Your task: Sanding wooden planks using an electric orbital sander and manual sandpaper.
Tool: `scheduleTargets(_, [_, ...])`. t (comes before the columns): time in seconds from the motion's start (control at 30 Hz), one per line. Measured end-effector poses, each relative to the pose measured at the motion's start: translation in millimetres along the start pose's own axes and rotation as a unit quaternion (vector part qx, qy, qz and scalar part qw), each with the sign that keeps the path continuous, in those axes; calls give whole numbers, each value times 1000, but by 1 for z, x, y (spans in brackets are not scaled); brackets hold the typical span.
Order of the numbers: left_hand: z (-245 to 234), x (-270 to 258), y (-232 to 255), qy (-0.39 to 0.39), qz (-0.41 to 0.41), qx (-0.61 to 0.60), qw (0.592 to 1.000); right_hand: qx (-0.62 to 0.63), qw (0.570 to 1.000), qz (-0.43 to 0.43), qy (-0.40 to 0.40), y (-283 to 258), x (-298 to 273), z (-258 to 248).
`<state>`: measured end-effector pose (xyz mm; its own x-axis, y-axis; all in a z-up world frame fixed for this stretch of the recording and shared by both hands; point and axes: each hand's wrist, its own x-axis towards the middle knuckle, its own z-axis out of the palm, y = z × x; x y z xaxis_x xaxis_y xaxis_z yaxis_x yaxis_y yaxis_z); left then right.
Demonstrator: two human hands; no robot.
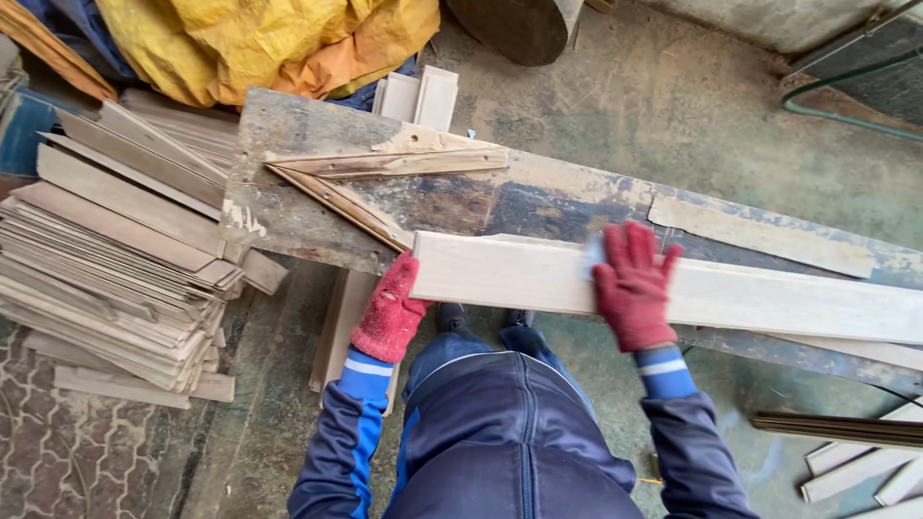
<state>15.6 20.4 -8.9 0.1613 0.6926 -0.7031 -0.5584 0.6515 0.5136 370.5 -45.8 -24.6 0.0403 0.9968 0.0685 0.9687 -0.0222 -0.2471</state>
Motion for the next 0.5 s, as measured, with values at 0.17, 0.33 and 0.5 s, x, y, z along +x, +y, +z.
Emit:
scheduleTargets(0.17, [-23, 17, -17, 79, 21, 103, 991, -10, 997, 83, 0, -3, -6, 25])
scheduleTargets(0.33, [-51, 45, -28, 113, 31, 101, 988, 13, 994, -111, 19, -82, 27, 42])
scheduleTargets(0.5, [-67, 62, -43, 128, 17, 163, 978, -21, 995, 16, -96, 39, -26, 38])
